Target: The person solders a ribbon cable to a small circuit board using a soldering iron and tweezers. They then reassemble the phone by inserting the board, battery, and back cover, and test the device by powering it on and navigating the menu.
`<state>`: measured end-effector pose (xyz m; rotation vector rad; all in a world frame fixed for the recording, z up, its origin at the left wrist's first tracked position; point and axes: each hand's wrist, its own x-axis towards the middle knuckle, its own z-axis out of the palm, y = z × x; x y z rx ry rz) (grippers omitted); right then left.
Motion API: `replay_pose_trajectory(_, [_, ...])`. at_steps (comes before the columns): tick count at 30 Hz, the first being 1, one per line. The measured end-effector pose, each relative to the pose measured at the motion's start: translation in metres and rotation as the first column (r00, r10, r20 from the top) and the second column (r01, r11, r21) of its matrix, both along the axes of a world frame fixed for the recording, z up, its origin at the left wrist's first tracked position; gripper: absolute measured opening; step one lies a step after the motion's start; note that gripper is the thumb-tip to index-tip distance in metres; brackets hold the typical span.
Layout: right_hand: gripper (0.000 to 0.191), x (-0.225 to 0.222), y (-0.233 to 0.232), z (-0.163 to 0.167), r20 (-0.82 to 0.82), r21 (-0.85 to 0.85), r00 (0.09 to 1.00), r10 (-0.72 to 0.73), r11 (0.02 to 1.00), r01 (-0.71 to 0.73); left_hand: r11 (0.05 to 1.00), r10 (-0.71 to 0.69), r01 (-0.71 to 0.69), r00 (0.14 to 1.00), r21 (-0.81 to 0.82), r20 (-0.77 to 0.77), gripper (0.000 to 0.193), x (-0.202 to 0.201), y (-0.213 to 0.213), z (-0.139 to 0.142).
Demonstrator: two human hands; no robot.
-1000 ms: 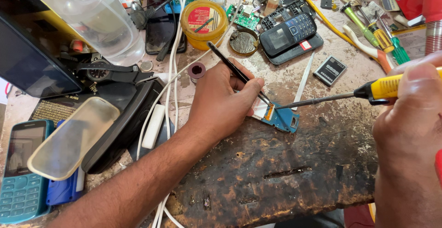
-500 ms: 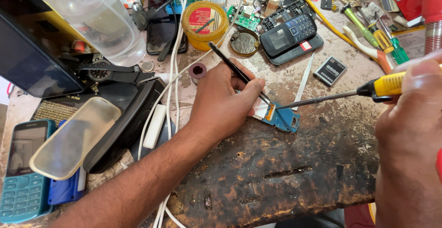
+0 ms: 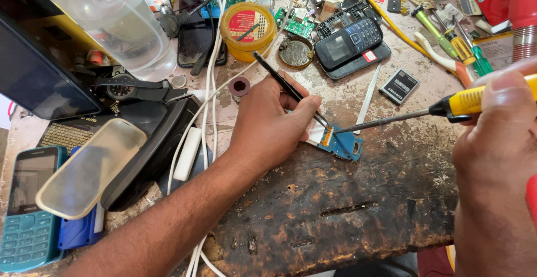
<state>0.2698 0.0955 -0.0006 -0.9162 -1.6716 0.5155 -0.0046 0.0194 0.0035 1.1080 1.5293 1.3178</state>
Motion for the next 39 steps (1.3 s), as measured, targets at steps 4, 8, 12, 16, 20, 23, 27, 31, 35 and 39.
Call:
replay_pose_trajectory(4, [0.03,0.0,0.001,0.0,0.03,-0.021,0.997,-0.069,0.997,0.069,1.0,-0.012,0.011,1.0,0.021,0.026,0.023,0.0,0.0,-0.001])
replay_pose_trajectory(8, [0.025,0.003,0.007,-0.004,-0.017,-0.025,1.0,-0.008,1.0,0.008,1.0,-0.011,0.01,1.0,0.03,0.017,0.023,0.0,0.0,-0.001])
replay_pose_trajectory(12, [0.024,0.007,0.012,-0.01,-0.066,-0.035,0.997,0.04,0.998,-0.042,0.999,-0.012,0.012,1.0,0.032,0.006,0.023,0.0,0.001,-0.002])
replay_pose_trajectory(16, [0.025,0.008,0.012,-0.012,-0.1,-0.039,0.994,0.045,0.998,-0.049,0.999,-0.011,0.011,1.0,0.036,0.002,0.023,-0.001,0.001,-0.001])
replay_pose_trajectory(20, [0.025,0.005,0.013,-0.01,-0.119,-0.027,0.992,0.038,0.999,-0.042,0.999,0.001,0.0,1.0,0.034,-0.023,0.022,-0.001,0.0,0.0])
replay_pose_trajectory(23, [0.023,0.003,0.012,-0.008,-0.144,-0.013,0.988,0.054,0.998,-0.057,1.0,-0.001,0.001,1.0,0.019,-0.024,0.022,0.0,0.001,0.0])
replay_pose_trajectory(27, [0.023,-0.002,0.01,-0.003,-0.142,-0.027,0.989,0.05,0.998,-0.054,0.999,-0.009,0.01,1.0,0.052,-0.023,0.022,-0.001,0.001,0.0])
replay_pose_trajectory(31, [0.025,-0.004,0.006,0.0,-0.11,-0.014,0.994,0.022,1.0,-0.024,0.999,-0.009,0.01,0.999,0.03,-0.039,0.022,-0.001,0.001,0.0])
replay_pose_trajectory(35, [0.024,-0.005,0.006,0.0,-0.105,0.0,0.994,0.031,1.0,-0.031,0.999,-0.002,0.003,1.0,0.04,-0.031,0.022,-0.001,0.0,0.001])
replay_pose_trajectory(39, [0.022,-0.005,0.007,-0.001,-0.145,-0.004,0.988,0.054,0.998,-0.055,0.999,0.003,-0.002,0.999,0.032,-0.048,0.023,0.0,0.001,0.0])
